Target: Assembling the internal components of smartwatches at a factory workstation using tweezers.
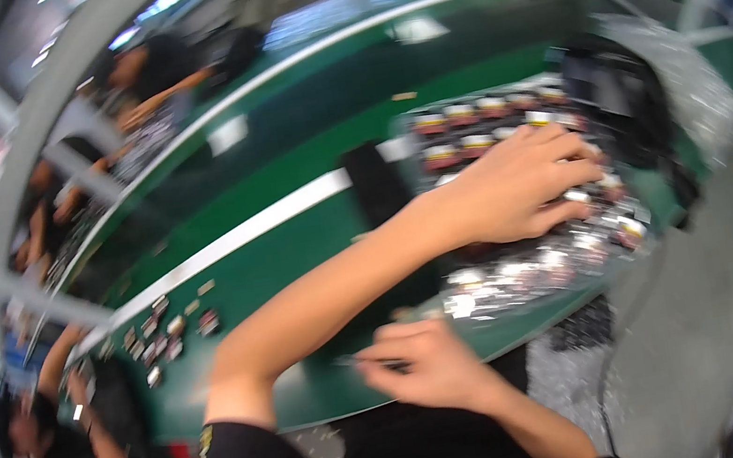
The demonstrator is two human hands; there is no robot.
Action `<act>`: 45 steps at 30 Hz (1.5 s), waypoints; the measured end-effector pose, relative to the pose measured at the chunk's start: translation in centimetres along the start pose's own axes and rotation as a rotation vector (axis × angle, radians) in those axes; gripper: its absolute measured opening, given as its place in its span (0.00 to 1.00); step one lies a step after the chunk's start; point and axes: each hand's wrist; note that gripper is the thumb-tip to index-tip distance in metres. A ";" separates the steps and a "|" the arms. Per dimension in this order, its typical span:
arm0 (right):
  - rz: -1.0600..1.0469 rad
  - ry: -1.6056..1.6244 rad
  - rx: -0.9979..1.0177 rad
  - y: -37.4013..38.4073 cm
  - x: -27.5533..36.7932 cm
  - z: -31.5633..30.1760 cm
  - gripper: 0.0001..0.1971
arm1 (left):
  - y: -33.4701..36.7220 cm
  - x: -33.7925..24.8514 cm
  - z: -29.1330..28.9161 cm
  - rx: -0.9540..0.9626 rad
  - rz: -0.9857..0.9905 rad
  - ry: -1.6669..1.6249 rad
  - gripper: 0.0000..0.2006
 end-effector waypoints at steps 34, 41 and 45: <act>0.199 -0.071 -0.040 1.6 0.6 -0.3 0.09 | -27.1 -12.9 -10.6 -0.178 -0.836 0.038 0.42; 0.200 -0.067 -0.047 1.3 0.7 -0.5 0.09 | -26.8 -13.7 -8.7 -0.121 -0.946 0.260 0.34; 0.205 -0.090 -0.046 1.3 0.8 -0.5 0.09 | -26.3 -13.9 -8.6 -0.181 -0.903 0.205 0.34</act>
Point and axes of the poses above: each hand's wrist, its own y-axis towards the middle knuckle, its own z-axis out of the palm, x = y × z, and after that the axes turned 10 degrees about -y, right-handed
